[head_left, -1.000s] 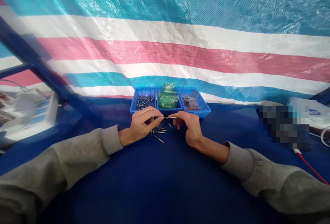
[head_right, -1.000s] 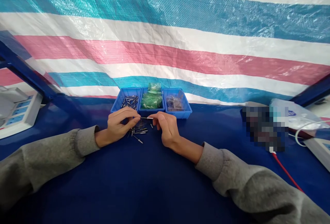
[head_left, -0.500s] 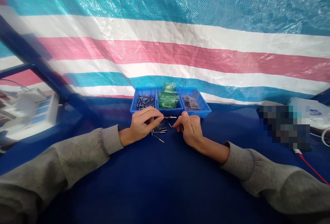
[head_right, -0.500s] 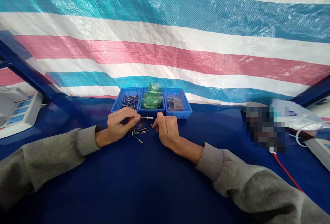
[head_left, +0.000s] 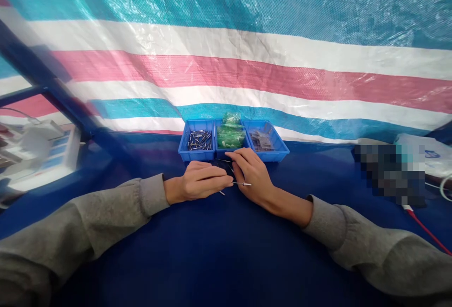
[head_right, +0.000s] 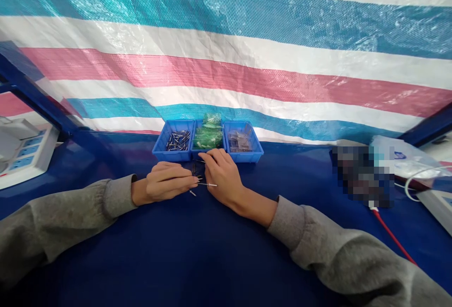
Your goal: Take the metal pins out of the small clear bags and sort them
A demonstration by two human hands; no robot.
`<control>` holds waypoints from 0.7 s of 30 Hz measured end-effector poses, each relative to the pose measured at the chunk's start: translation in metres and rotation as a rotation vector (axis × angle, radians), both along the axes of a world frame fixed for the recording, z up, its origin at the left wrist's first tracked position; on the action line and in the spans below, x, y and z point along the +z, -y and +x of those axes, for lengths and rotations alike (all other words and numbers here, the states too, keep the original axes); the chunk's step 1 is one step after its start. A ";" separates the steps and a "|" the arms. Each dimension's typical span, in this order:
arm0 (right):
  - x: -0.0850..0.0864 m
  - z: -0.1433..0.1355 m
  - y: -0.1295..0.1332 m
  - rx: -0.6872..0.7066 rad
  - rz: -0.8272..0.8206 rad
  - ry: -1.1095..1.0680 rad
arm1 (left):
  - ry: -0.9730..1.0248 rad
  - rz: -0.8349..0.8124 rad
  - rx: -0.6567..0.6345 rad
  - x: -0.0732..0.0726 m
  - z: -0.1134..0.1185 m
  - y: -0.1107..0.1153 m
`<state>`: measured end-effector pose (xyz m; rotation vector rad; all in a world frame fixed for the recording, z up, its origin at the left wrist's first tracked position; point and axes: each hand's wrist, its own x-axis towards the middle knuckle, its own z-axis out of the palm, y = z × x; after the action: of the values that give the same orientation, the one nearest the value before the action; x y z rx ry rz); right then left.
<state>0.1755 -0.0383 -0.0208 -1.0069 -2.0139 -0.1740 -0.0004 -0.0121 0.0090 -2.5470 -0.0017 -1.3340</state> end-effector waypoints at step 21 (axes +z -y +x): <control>-0.007 0.003 -0.003 -0.043 -0.037 -0.029 | -0.087 -0.002 -0.037 -0.008 0.001 -0.004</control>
<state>0.1787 -0.0352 -0.0274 -1.0709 -1.9771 -0.1447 0.0006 -0.0081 0.0005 -2.6162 0.0608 -1.2358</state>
